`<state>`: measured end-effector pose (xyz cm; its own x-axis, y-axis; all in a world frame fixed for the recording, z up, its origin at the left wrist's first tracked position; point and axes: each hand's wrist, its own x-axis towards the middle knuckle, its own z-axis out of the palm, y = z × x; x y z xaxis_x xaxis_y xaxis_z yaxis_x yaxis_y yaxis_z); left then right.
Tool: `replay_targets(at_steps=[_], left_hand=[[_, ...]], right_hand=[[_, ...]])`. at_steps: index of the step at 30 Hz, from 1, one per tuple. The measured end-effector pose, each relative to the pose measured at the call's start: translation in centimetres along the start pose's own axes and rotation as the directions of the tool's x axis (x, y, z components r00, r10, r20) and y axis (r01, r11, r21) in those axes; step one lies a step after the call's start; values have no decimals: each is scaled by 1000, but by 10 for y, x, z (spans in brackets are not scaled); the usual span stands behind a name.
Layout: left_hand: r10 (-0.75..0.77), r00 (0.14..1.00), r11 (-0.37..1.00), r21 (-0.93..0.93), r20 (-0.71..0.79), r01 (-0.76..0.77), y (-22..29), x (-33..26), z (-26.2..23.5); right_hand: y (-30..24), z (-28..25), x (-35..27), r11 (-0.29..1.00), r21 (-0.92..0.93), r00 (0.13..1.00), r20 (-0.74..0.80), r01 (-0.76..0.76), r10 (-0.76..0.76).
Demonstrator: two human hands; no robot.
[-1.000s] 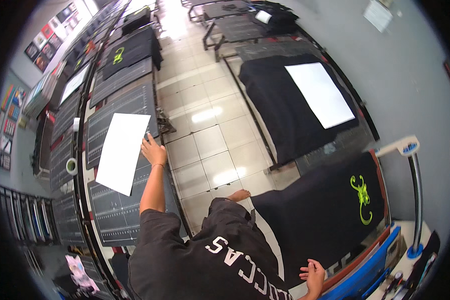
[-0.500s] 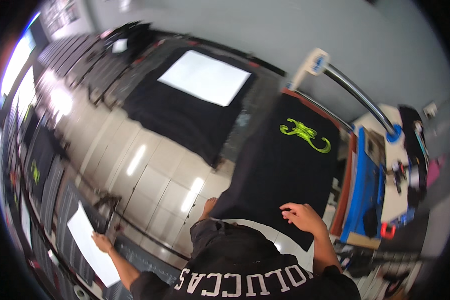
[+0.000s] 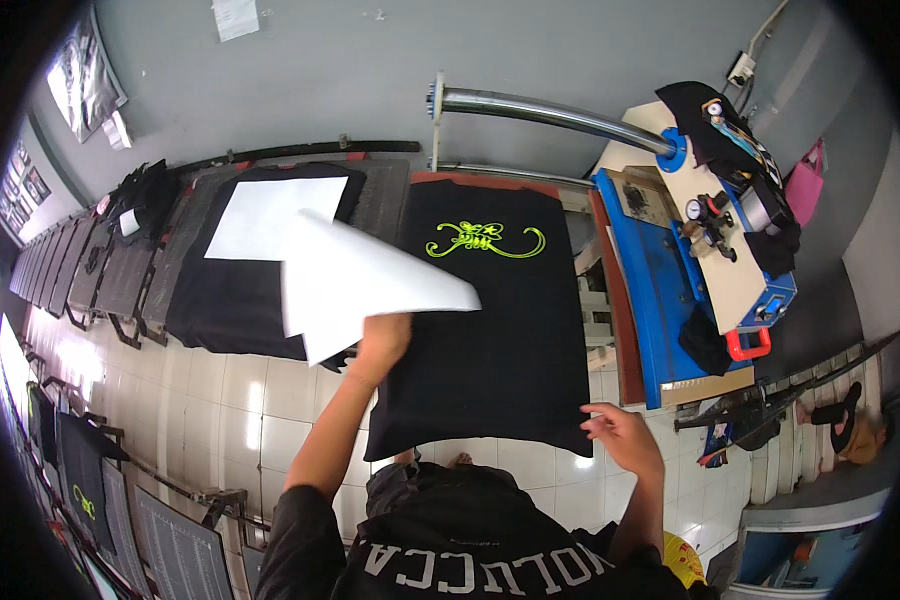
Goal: The person places black t-shirts onto printing platens, covers a printed logo with a white sheet, and uses a heat press machine to apply heat to the garment.
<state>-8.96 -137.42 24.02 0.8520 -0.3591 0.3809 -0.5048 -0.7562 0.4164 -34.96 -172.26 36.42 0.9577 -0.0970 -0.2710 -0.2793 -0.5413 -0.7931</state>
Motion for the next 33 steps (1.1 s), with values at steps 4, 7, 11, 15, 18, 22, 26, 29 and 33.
replay_targets(at_steps=[4, 7, 11, 15, 18, 22, 26, 29, 33], left_hand=[[260, 946, 934, -299, 193, -196, 78, 61, 77], [397, 917, 918, -40, 44, -395, 92, 66, 125], [350, 894, 927, 37, 280, -374, 96, 72, 148], [398, 869, 906, 23, 293, -423, 90, 72, 149], [421, 863, 899, 0, 281, -438, 87, 72, 147], [445, 850, 890, -37, 282, -454, 82, 70, 145], [498, 802, 856, -40, 328, -515, 68, 69, 137], [513, 789, 845, -39, 337, -533, 66, 62, 128], [470, 829, 872, -16, 304, -489, 50, 48, 108]], right_hand=[[24, -59, -47, 999, 35, 948, -318, 39, -26], [59, -106, -62, 990, -18, 823, -555, 138, -125], [92, -162, -51, 977, -207, 524, -828, 41, -198], [116, -205, -19, 797, -562, 447, -785, -220, -430], [116, -216, 14, 562, -762, 667, -603, -321, -437], [99, -207, 42, 649, -544, 636, -763, -532, -119], [107, -204, 54, 630, -540, 592, -791, -558, -154], [107, -202, 43, 605, -561, 599, -783, -565, -167], [83, -173, 34, 625, -552, 584, -791, -552, -183]])
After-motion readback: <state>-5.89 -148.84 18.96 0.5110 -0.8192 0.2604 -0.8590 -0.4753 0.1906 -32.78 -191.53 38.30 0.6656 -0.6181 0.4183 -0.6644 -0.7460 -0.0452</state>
